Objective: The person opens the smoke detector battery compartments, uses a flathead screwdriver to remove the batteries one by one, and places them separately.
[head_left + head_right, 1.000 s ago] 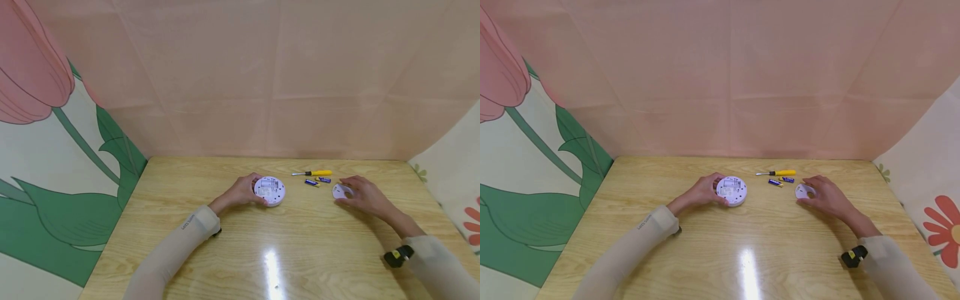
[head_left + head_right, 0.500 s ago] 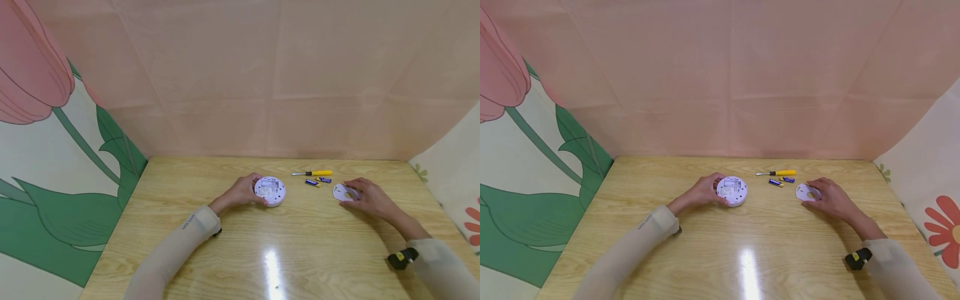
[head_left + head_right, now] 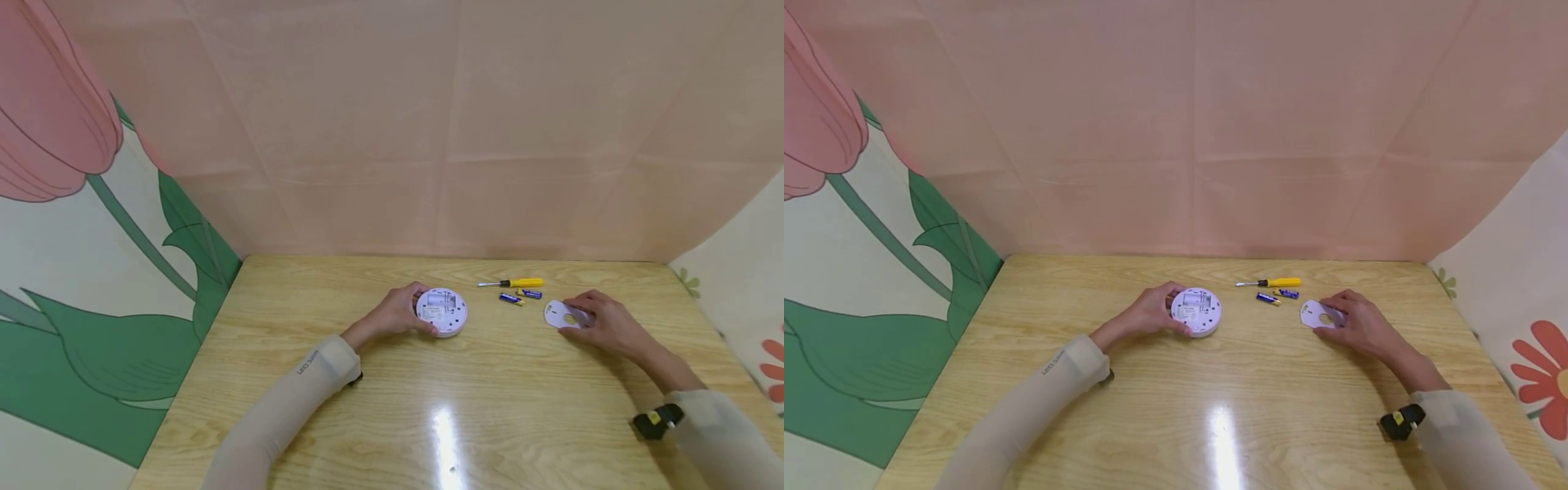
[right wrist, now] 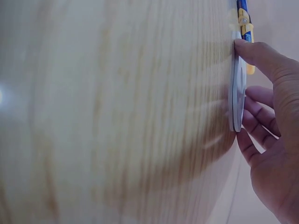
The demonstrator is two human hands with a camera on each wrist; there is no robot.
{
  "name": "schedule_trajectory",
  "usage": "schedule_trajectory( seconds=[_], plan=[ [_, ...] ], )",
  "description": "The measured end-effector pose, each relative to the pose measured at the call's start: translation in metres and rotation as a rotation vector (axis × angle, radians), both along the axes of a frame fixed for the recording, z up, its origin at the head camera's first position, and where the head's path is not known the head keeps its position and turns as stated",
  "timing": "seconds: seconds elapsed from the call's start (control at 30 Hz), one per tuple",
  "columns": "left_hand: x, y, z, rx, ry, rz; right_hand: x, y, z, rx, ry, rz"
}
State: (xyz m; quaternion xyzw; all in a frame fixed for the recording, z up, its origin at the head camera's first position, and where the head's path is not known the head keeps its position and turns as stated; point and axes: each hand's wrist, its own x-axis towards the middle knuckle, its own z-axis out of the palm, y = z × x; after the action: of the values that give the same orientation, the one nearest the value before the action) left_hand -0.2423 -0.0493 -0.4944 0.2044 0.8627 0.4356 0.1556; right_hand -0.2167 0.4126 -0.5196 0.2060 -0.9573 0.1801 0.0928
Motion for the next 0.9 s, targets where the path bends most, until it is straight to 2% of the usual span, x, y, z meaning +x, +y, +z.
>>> schedule_trajectory(
  seconds=[0.53, 0.9],
  plan=[
    [0.0002, 0.0003, -0.0004, 0.002, 0.005, -0.005, -0.0014, -0.0005, 0.0010, 0.014, -0.068, -0.030],
    [0.0008, 0.0009, -0.0001, -0.001, -0.006, 0.006, -0.0014, 0.0005, -0.0036, -0.009, -0.007, -0.036]
  ],
)
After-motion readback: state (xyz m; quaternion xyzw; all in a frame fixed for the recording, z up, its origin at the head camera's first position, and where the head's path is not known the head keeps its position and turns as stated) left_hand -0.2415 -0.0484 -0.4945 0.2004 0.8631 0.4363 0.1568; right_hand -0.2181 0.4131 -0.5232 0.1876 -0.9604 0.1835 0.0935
